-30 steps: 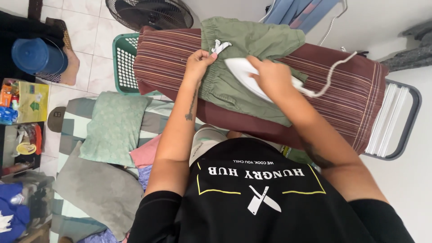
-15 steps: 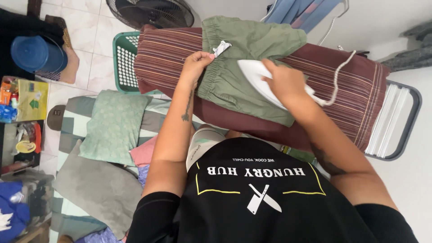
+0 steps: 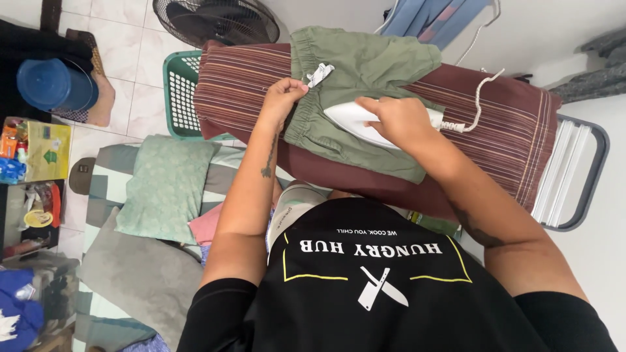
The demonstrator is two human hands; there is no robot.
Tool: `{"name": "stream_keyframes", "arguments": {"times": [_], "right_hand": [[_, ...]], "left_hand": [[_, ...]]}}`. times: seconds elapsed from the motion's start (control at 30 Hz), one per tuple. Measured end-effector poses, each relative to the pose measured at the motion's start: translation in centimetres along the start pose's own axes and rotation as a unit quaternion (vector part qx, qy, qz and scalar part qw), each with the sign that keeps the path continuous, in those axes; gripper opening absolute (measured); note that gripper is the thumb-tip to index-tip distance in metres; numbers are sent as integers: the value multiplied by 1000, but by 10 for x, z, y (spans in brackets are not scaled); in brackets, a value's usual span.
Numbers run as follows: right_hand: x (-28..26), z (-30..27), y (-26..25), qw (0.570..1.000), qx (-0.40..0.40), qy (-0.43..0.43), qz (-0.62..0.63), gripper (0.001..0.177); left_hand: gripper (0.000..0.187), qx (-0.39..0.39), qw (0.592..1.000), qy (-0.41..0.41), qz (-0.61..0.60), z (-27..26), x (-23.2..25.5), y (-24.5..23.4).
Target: Ironing a pair of green shorts on an ironing board.
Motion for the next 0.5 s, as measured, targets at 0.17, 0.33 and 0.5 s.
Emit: {"name": "stream_keyframes", "arguments": {"times": [0.17,0.33,0.5], "right_hand": [[8,23,19,993,16,109,-34,44],[1,23,12,997,8,68,-27,45],[-2,22,13,1000,-4,23,-12,46]], "left_hand": [[9,5,1000,11,-11,3,-5,-1],[8,18,999,24,-14,6,-7,-2],[6,18,999,34,-18,2,-5,0]]}}
Point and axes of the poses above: each hand's wrist, its own z-axis towards the middle knuckle, its own y-axis out of the palm, x = y × z, the point moved 6 cm from there along z, towards the middle knuckle, and after that the axes turned 10 degrees about -x, right-handed, at the moved point
